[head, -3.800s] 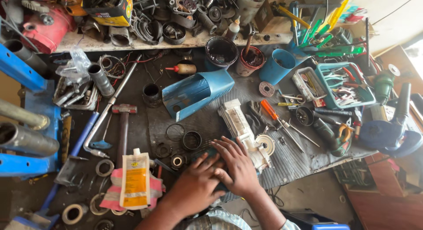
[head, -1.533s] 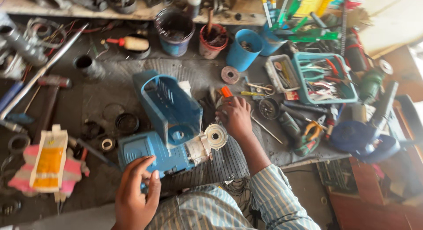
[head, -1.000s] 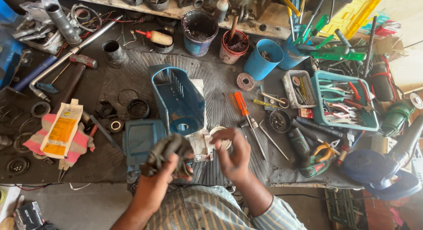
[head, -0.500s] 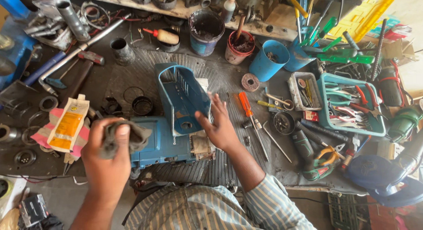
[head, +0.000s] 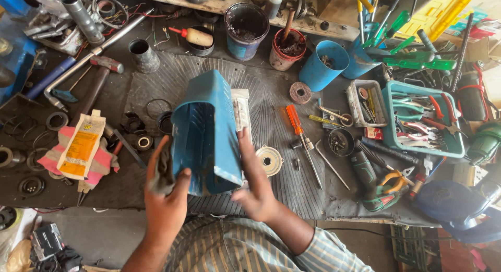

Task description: The person removes the blue plastic cover from a benchtop drilling machine and sets the cover aside. They hold the aluminum motor housing, apply grease from a container into its open end with a finger, wipe parts with a pink cloth, and later handle a rotary tool at a side table before returning to the machine on the bench.

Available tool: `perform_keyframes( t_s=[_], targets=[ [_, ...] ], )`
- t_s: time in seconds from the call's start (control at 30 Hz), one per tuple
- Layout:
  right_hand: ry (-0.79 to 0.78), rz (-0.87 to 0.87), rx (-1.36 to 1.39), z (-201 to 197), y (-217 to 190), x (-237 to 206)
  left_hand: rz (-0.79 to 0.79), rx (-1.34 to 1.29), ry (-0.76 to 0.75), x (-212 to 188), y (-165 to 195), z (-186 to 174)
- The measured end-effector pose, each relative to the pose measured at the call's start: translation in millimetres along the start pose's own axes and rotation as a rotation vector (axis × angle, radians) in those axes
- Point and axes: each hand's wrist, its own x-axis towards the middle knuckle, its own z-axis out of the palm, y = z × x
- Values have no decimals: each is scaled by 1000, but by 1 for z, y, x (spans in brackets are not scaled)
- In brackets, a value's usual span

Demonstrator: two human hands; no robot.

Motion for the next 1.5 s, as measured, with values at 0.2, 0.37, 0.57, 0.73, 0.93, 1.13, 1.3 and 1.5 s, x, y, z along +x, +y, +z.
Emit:
perform_keyframes(
  t_s=[0.2, 0.37, 0.57, 0.73, 0.93, 1.13, 1.3, 1.5],
  targets=[
    [310, 467, 924, -20, 15, 5, -59, -177, -106, -32, 2, 21],
    [392, 477, 1143, -49, 19, 3, -620, -597, 359, -23, 0, 16],
    [374, 458, 1107, -54, 25, -3, 299, 146, -283, 12, 42, 1],
    [357, 510, 718, -50, 21, -15, 458, 988, -584, 11, 46, 22],
    [606, 397, 790, -78, 6, 6, 417, 821, -788, -41, 24, 18],
    [438, 69, 1085, -114, -8, 28, -5, 317, -444, -44, 19, -1],
    [546, 190, 1095, -88, 4, 17, 524, 56, -136, -15, 61, 21],
    [343, 194, 1287, -60, 14, 6, 720, 1308, -892, 18, 122, 58]
  ],
)
